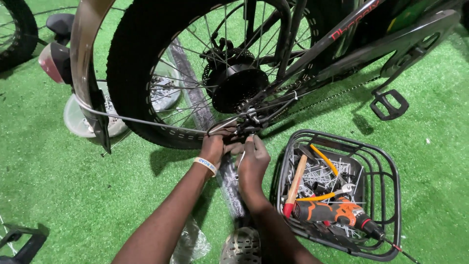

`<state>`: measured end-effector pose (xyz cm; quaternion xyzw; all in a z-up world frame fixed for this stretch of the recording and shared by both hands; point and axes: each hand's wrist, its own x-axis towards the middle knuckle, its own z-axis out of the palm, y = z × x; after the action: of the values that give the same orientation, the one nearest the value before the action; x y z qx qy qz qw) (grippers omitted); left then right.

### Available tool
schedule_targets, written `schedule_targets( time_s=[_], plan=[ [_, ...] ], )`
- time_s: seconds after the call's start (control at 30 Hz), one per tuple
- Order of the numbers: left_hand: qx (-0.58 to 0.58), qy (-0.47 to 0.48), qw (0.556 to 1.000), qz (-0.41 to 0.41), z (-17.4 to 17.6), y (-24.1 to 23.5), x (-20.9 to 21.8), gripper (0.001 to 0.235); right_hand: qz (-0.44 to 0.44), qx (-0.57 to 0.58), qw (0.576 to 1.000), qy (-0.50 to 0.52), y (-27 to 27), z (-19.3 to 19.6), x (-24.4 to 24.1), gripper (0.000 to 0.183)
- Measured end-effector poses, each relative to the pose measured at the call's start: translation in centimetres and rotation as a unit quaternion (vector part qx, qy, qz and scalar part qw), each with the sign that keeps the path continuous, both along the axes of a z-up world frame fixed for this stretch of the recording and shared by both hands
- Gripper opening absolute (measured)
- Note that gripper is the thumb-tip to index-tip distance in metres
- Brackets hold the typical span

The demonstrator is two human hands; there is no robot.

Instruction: The person uses a wrench and pliers to tighten and adjust components on the rear wheel and chain of a bicycle. They also handle the handlebars and seat while working on the bike.

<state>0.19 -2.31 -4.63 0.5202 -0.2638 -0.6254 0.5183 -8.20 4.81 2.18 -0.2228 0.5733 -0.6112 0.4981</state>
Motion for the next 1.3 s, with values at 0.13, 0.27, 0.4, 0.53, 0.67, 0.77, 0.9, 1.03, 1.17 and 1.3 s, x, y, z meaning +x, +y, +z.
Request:
schedule_targets(
  time_s=[0.13, 0.27, 0.4, 0.53, 0.67, 0.77, 0.9, 1.03, 1.17, 1.3],
  plan=[
    [0.014, 0.006, 1.0, -0.008, -1.1, -0.1, 0.6, 0.034, -0.024, 0.009, 1.0, -0.006, 0.0, -0.2, 0.7, 0.053],
    [-0.015, -0.062, 0.997, -0.049, -2.7, -1.2, 1.1, 0.033, 0.028, 0.046, 0.999, -0.001, -0.5, 0.1, -0.1, 0.022],
    [-0.021, 0.016, 0.999, -0.036, -1.6, -0.7, 0.8, 0.032, 0.146, 0.075, 0.985, -0.045, -2.0, -0.8, -4.4, 0.04],
    [-0.119, -0.41, 0.865, -0.264, -12.2, -5.4, 5.0, 0.029, 0.204, 0.124, 0.968, -0.072, -3.2, -1.1, -6.3, 0.038],
    [-0.044, 0.037, 0.988, -0.141, -6.9, -3.7, 3.5, 0.028, 0.24, 0.151, 0.954, -0.096, -3.7, -1.3, -6.3, 0.032],
    [-0.037, -0.006, 0.991, -0.125, -4.5, -3.0, 2.9, 0.029, 0.188, 0.117, 0.975, -0.023, -3.6, -3.3, -4.2, 0.03],
    [-0.092, -0.172, 0.96, -0.199, -4.1, -3.9, 3.6, 0.036, 0.039, 0.114, 0.958, 0.261, -2.0, -3.8, 0.4, 0.026],
    [-0.087, -0.143, 0.969, -0.181, -8.2, -5.6, 4.3, 0.027, -0.053, 0.067, 0.959, 0.271, -1.8, -4.4, 3.2, 0.024],
    [-0.15, -0.138, 0.955, -0.216, -7.4, -4.9, 4.5, 0.033, -0.106, 0.107, 0.943, 0.298, -3.8, -8.7, 5.3, 0.025],
    [-0.186, -0.164, 0.945, -0.216, -1.8, -1.8, 3.6, 0.035, -0.011, 0.185, 0.964, 0.192, -3.5, -7.7, 3.6, 0.033]
  ],
)
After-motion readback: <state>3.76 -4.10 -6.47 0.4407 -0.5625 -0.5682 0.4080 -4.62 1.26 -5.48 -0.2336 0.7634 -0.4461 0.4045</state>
